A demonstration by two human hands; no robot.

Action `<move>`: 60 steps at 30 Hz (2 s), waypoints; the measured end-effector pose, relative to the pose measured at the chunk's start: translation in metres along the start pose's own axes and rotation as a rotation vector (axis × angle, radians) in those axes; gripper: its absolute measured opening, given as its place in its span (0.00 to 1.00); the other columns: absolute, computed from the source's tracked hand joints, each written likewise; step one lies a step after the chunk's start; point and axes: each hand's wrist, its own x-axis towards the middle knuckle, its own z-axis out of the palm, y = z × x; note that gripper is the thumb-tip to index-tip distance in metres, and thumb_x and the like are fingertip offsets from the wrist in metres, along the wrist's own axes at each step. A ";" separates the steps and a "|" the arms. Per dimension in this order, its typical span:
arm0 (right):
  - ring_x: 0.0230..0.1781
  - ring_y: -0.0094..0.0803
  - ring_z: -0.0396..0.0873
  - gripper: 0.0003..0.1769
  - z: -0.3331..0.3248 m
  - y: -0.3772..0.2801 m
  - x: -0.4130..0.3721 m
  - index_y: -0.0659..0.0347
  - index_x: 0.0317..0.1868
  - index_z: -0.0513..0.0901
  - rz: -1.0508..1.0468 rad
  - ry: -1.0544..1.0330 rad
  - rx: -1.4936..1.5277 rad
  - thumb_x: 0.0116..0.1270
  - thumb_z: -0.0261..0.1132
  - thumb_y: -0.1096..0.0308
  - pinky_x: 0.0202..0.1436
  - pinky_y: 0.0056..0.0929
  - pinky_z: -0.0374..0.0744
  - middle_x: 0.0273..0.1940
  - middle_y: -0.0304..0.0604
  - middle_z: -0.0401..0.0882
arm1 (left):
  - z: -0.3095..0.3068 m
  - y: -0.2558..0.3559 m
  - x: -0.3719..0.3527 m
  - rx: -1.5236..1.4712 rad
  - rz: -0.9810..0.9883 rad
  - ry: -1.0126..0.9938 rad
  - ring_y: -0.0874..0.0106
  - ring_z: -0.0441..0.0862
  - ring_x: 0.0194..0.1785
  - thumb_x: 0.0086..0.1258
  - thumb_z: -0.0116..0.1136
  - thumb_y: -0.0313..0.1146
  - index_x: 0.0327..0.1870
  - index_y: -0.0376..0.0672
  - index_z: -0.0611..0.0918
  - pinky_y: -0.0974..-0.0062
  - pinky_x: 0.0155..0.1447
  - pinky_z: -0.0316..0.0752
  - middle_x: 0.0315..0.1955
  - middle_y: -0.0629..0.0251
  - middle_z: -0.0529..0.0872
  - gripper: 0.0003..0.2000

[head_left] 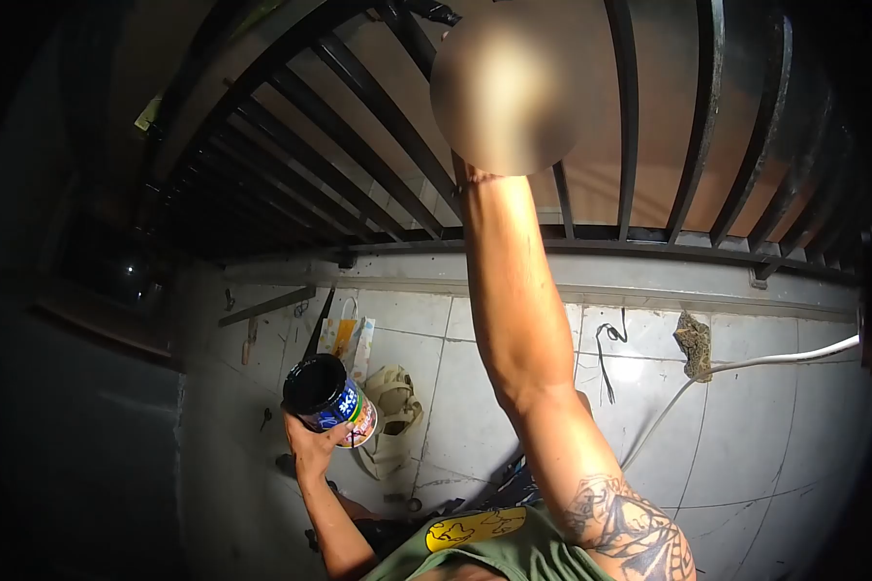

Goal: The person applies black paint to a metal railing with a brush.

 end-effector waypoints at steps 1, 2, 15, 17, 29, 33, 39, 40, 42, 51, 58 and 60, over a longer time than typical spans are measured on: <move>0.17 0.30 0.82 0.07 -0.002 -0.006 -0.008 0.75 0.30 0.77 -0.026 -0.013 -0.042 0.62 0.60 0.76 0.22 0.22 0.81 0.20 0.49 0.80 | 0.001 -0.001 0.000 -0.033 0.004 -0.005 0.65 0.75 0.53 0.34 0.77 0.35 0.56 0.36 0.69 0.67 0.59 0.70 0.50 0.56 0.76 0.42; 0.17 0.29 0.82 0.07 -0.009 -0.012 -0.015 0.74 0.31 0.77 -0.018 -0.010 -0.029 0.61 0.60 0.76 0.22 0.21 0.81 0.20 0.50 0.81 | -0.001 -0.003 0.000 -0.030 0.000 -0.008 0.65 0.75 0.53 0.34 0.77 0.35 0.56 0.36 0.69 0.67 0.59 0.70 0.50 0.56 0.76 0.42; 0.21 0.35 0.84 0.08 -0.032 0.007 0.000 0.76 0.29 0.75 0.250 0.135 0.053 0.62 0.59 0.76 0.22 0.21 0.84 0.24 0.52 0.79 | -0.003 -0.006 0.001 0.045 -0.015 0.003 0.65 0.75 0.51 0.33 0.77 0.34 0.54 0.36 0.70 0.67 0.58 0.69 0.49 0.56 0.76 0.41; 0.20 0.34 0.83 0.08 -0.051 0.006 0.000 0.76 0.31 0.76 0.197 0.185 -0.064 0.62 0.59 0.76 0.22 0.21 0.84 0.25 0.51 0.79 | -0.001 -0.006 0.002 0.054 -0.004 0.006 0.65 0.75 0.51 0.33 0.77 0.34 0.54 0.36 0.70 0.66 0.58 0.69 0.49 0.56 0.77 0.41; 0.48 0.40 0.81 0.17 -0.061 0.058 -0.014 0.73 0.55 0.71 0.099 0.060 0.680 0.67 0.60 0.78 0.54 0.28 0.82 0.46 0.53 0.79 | -0.005 -0.001 0.003 0.111 0.028 -0.059 0.66 0.75 0.56 0.33 0.74 0.25 0.62 0.38 0.66 0.66 0.64 0.69 0.53 0.58 0.76 0.45; 0.42 0.35 0.83 0.16 -0.040 0.070 -0.016 0.72 0.54 0.74 0.006 -0.020 0.576 0.66 0.62 0.76 0.49 0.26 0.83 0.42 0.52 0.82 | -0.003 0.006 0.003 0.067 -0.004 -0.056 0.65 0.75 0.57 0.34 0.74 0.25 0.62 0.38 0.66 0.66 0.64 0.70 0.53 0.58 0.76 0.45; 0.34 0.27 0.83 0.13 -0.058 0.065 -0.021 0.70 0.43 0.82 -0.285 -0.104 -0.025 0.61 0.69 0.71 0.40 0.22 0.80 0.35 0.47 0.84 | -0.003 0.009 0.000 0.281 -0.123 0.022 0.66 0.77 0.54 0.31 0.78 0.25 0.60 0.39 0.67 0.67 0.59 0.73 0.52 0.58 0.77 0.46; 0.33 0.26 0.83 0.12 -0.058 0.064 -0.022 0.70 0.40 0.83 -0.364 -0.066 0.024 0.59 0.70 0.71 0.39 0.23 0.79 0.32 0.46 0.83 | -0.006 0.005 0.000 0.293 -0.117 0.024 0.66 0.77 0.54 0.31 0.78 0.25 0.60 0.39 0.67 0.67 0.59 0.73 0.52 0.58 0.77 0.46; 0.31 0.26 0.82 0.11 -0.067 0.059 -0.017 0.70 0.40 0.82 -0.300 -0.023 0.041 0.59 0.70 0.71 0.37 0.23 0.79 0.31 0.46 0.83 | -0.008 0.001 0.002 0.394 -0.036 0.047 0.66 0.77 0.54 0.30 0.77 0.24 0.59 0.40 0.67 0.67 0.59 0.73 0.51 0.58 0.77 0.46; 0.24 0.36 0.84 0.07 -0.043 0.021 0.015 0.76 0.36 0.79 0.083 0.171 0.458 0.63 0.61 0.77 0.27 0.25 0.85 0.28 0.51 0.81 | -0.001 0.013 0.002 0.379 -0.080 0.018 0.66 0.76 0.54 0.30 0.76 0.24 0.59 0.41 0.67 0.68 0.59 0.72 0.51 0.60 0.77 0.45; 0.16 0.39 0.79 0.11 -0.026 0.023 0.016 0.70 0.21 0.78 -0.158 0.118 -0.035 0.55 0.61 0.69 0.28 0.33 0.79 0.14 0.48 0.77 | 0.010 0.029 0.001 0.322 -0.109 -0.017 0.66 0.75 0.55 0.31 0.76 0.23 0.58 0.41 0.67 0.67 0.60 0.72 0.51 0.60 0.76 0.45; 0.15 0.34 0.81 0.11 -0.044 0.007 0.015 0.70 0.21 0.79 -0.059 0.032 0.092 0.55 0.62 0.70 0.23 0.28 0.79 0.16 0.46 0.79 | 0.007 0.023 0.000 0.318 -0.106 -0.010 0.66 0.75 0.55 0.31 0.76 0.23 0.58 0.41 0.67 0.67 0.59 0.72 0.51 0.60 0.76 0.45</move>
